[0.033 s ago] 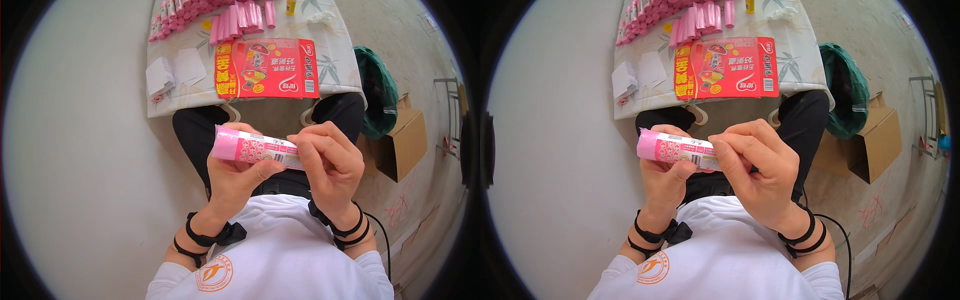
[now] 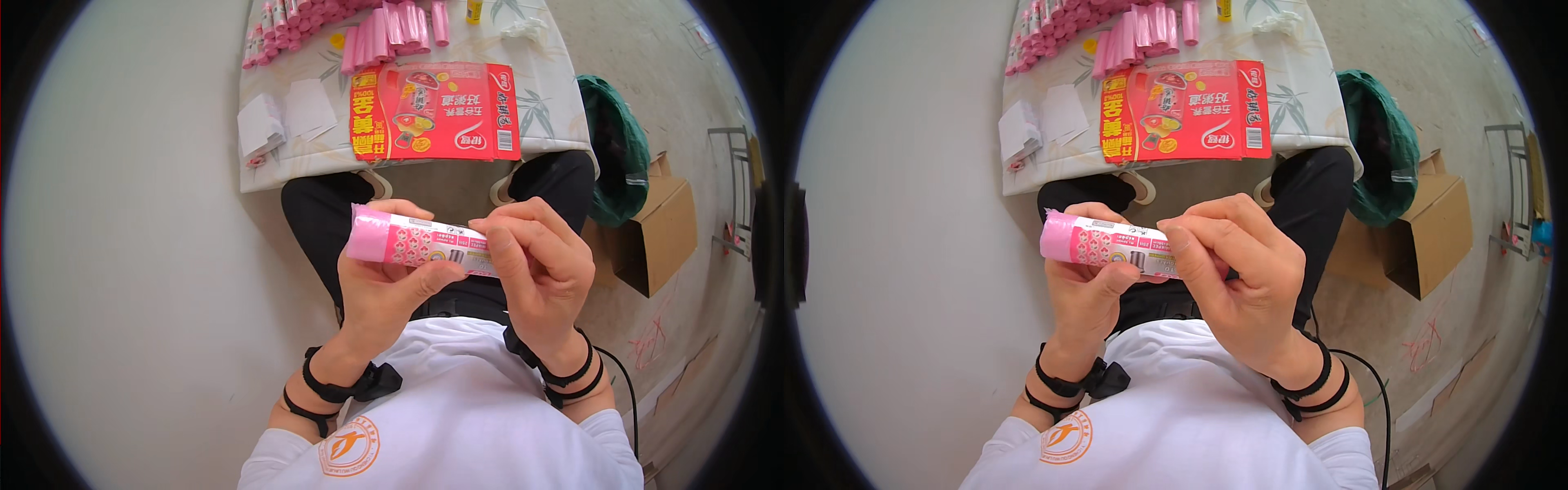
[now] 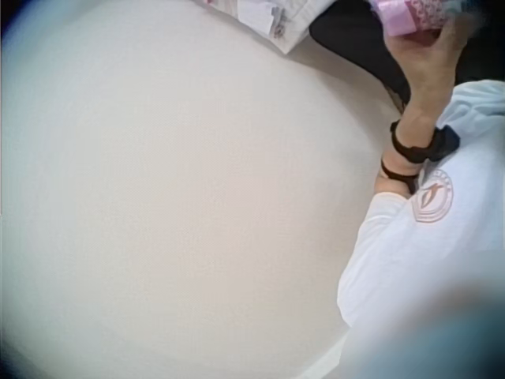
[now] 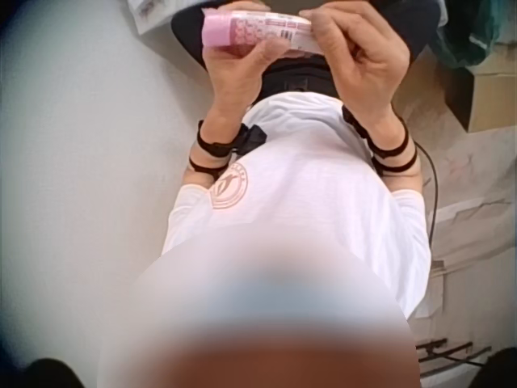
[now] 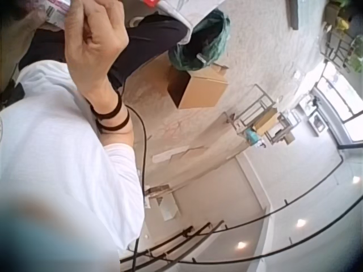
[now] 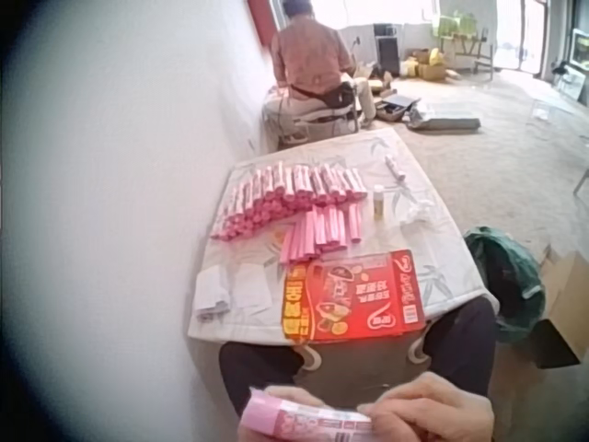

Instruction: Labeling rolls of pink plastic bags with stickers and glue.

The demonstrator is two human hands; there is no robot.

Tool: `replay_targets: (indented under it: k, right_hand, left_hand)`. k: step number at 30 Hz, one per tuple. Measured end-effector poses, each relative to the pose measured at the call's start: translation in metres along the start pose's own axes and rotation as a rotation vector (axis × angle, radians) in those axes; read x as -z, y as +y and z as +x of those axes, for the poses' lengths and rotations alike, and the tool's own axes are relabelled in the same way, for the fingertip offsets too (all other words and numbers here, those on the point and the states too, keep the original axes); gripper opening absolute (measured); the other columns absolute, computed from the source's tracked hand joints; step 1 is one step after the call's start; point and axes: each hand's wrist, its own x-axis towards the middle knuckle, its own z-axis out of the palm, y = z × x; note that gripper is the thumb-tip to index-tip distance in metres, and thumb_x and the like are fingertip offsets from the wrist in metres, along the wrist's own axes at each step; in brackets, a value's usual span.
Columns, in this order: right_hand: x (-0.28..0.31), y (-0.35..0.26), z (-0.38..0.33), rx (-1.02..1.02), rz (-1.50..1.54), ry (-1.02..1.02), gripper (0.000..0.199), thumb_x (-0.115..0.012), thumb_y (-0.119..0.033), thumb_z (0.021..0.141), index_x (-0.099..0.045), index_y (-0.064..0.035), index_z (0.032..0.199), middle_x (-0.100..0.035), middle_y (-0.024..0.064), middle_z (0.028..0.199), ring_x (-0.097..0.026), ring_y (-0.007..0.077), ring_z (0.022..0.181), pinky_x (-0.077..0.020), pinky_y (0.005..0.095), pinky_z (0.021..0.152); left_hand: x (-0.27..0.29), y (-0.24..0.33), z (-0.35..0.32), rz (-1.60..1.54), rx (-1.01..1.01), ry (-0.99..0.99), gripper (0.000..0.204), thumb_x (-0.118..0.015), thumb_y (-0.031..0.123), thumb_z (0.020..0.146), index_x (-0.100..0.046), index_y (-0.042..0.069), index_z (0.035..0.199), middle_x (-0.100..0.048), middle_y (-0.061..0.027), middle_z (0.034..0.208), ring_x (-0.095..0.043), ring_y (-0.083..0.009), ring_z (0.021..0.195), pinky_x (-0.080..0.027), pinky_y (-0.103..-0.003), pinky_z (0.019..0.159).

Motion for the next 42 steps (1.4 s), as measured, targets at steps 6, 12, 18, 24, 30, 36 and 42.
replay_targets:
  k: [6,12,18,24,30,36,42]
  right_hand:
    - [0.004,0.003,0.001,0.066,0.003,-0.016,0.02,-0.074,-0.002,0.077,-0.07,0.0012,0.096,-0.063,0.0095,0.088,-0.058,0.0122,0.067,-0.0451,0.0224,0.056]
    - [0.009,0.004,0.008,0.362,-0.076,-0.077,0.051,-0.086,-0.004,0.061,-0.067,-0.0011,0.109,-0.062,0.0122,0.101,-0.063,0.0208,0.081,-0.0536,0.0294,0.068]
    - [0.01,0.009,0.004,0.203,0.055,-0.006,0.042,-0.084,-0.003,0.065,-0.069,-0.0002,0.105,-0.067,0.0139,0.095,-0.066,0.0192,0.075,-0.0536,0.0274,0.064]
    - [0.012,0.001,0.002,0.098,0.043,-0.068,0.029,-0.076,-0.007,0.078,-0.068,0.0026,0.104,-0.068,0.0126,0.086,-0.065,0.0149,0.07,-0.0508,0.0243,0.059]
    - [0.016,-0.002,0.0,-0.195,0.146,-0.141,0.018,-0.067,-0.011,0.088,-0.067,0.0044,0.098,-0.064,0.0077,0.073,-0.059,0.0128,0.059,-0.0456,0.0229,0.051]
    - [-0.001,0.003,0.011,0.035,0.16,0.102,0.02,-0.074,-0.006,0.079,-0.069,0.0019,0.096,-0.065,0.01,0.09,-0.062,0.0142,0.07,-0.0499,0.0227,0.059]
    - [0.01,0.008,0.009,0.131,0.073,-0.112,0.025,-0.075,0.001,0.074,-0.072,-0.002,0.098,-0.066,0.0107,0.094,-0.064,0.0167,0.076,-0.0512,0.0254,0.062]
  left_hand:
    - [0.002,0.002,0.001,-0.003,0.029,-0.067,0.047,-0.076,-0.005,0.076,-0.051,-0.004,0.116,-0.057,-0.0105,0.109,-0.064,-0.0159,0.095,-0.058,-0.028,0.082]
    - [0.004,0.003,0.006,-0.091,-0.001,-0.067,0.043,-0.071,-0.003,0.081,-0.05,-0.006,0.119,-0.058,-0.0146,0.112,-0.065,-0.0206,0.096,-0.061,-0.035,0.077]
    - [-0.005,0.006,0.004,-0.146,0.033,-0.058,0.041,-0.067,-0.005,0.083,-0.05,-0.007,0.12,-0.059,-0.0153,0.109,-0.066,-0.0252,0.097,-0.062,-0.038,0.077]
    - [0.003,-0.003,0.005,-0.102,-0.039,-0.085,0.036,-0.066,-0.005,0.084,-0.052,-0.006,0.118,-0.059,-0.0179,0.113,-0.066,-0.0272,0.096,-0.062,-0.037,0.078]
    - [-0.006,0.004,0.009,-0.145,0.012,-0.139,0.037,-0.067,-0.002,0.084,-0.053,-0.004,0.118,-0.056,-0.0227,0.121,-0.065,-0.0282,0.099,-0.062,-0.036,0.078]
    - [0.001,0.0,0.008,-0.096,0.11,-0.007,0.045,-0.071,0.0,0.082,-0.049,-0.006,0.122,-0.059,-0.023,0.116,-0.067,-0.0281,0.093,-0.064,-0.036,0.069]
    - [0.007,-0.006,0.009,-0.171,0.059,-0.062,0.041,-0.076,0.001,0.077,-0.05,-0.005,0.108,-0.059,-0.0165,0.106,-0.068,-0.0283,0.087,-0.064,-0.037,0.067]
